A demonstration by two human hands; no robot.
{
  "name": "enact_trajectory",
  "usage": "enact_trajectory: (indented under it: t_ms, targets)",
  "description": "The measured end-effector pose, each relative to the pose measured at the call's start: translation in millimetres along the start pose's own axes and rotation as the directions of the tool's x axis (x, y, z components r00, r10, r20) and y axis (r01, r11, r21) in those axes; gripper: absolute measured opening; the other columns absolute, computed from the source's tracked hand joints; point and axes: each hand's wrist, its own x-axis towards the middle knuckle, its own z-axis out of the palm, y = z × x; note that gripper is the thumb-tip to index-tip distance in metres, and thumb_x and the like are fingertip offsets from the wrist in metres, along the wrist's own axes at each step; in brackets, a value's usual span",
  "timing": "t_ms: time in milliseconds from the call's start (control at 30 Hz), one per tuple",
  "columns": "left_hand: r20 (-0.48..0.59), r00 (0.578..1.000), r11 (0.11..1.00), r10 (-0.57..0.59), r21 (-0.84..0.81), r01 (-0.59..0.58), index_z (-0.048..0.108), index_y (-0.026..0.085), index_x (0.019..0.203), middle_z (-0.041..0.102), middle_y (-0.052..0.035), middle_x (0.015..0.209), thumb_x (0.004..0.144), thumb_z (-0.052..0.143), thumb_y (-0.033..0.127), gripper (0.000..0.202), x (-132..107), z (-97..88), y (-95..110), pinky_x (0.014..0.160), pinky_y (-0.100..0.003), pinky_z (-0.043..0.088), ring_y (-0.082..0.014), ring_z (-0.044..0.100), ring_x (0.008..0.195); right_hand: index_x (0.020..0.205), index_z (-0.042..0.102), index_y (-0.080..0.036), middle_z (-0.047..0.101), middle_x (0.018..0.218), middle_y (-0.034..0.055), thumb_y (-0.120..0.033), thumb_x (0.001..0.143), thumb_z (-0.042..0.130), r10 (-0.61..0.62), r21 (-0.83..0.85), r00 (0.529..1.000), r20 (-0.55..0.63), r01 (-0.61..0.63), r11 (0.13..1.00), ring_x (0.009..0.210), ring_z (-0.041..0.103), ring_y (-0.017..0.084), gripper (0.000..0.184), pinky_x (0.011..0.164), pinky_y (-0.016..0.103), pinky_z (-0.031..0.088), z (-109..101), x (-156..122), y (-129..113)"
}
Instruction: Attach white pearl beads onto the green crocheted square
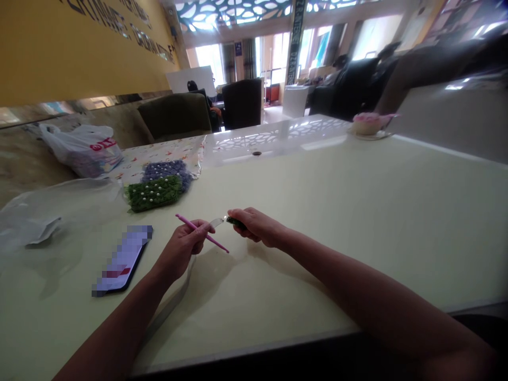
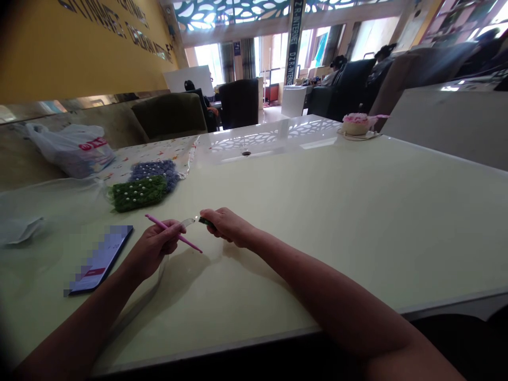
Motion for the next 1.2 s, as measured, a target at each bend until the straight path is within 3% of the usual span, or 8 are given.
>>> enact_trajectory:
  t_ms: [167, 367, 700, 1200]
  targets:
    - [-0.006, 1.0, 1.0, 0.015, -0.017, -0.015, 0.064, 0.014, 0.08, 0.027, 0.0067, 0.053, 0.085, 0.064, 0.041, 0.027, 0.4, 0.3, -0.6, 0.046, -0.02, 0.016, -0.005, 0.021, 0.049, 0.056, 0.041, -0.018, 0.034, 0.051, -0.003, -0.053, 0.091, 0.04, 0.005, -0.014, 0.999, -0.037, -0.006, 1.0, 0.042, 0.02, 0.006, 0.05, 0.039, 0.023, 0.016, 0.3, -1.3, -2.4]
    - [-0.016, 1.0, 0.999, 0.026, -0.036, -0.027, 0.064, 0.014, 0.08, 0.027, 0.0066, 0.053, 0.085, 0.065, 0.041, 0.027, 1.0, 0.9, -0.7, 0.046, -0.02, 0.016, -0.005, 0.021, 0.049, 0.055, 0.039, -0.018, 0.032, 0.05, -0.0042, -0.071, 0.087, 0.039, -0.012, -0.004, 0.996, -0.087, 0.012, 1.0, 0.042, 0.019, 0.005, 0.062, 0.04, 0.022, 0.014, 1.7, -1.0, -3.2]
    - [-0.021, 0.999, 0.999, 0.028, -0.033, -0.028, 0.064, 0.014, 0.08, 0.027, 0.0064, 0.053, 0.085, 0.065, 0.04, 0.026, -0.3, 0.6, 0.2, 0.046, -0.021, 0.015, -0.0052, 0.021, 0.049, 0.057, 0.037, -0.019, 0.034, 0.051, -0.0033, -0.042, 0.088, 0.039, 0.017, 0.046, 1.0, 0.011, -0.018, 0.999, 0.042, 0.021, 0.007, 0.039, 0.039, 0.023, 0.016, 5.9, -1.1, 0.7]
    - [0.032, 0.999, 1.0, 0.013, 0.02, -0.013, 0.064, 0.015, 0.079, 0.027, 0.0065, 0.052, 0.087, 0.062, 0.041, 0.027, -1.3, 2.4, 1.9, 0.047, -0.021, 0.016, -0.0057, 0.021, 0.049, 0.054, 0.039, -0.018, 0.033, 0.049, -0.0033, -0.043, 0.092, 0.04, -0.029, -0.022, 0.999, 0.034, 0.03, 0.999, 0.041, 0.021, 0.006, 0.045, 0.038, 0.023, 0.016, 1.8, -7.6, -12.7]
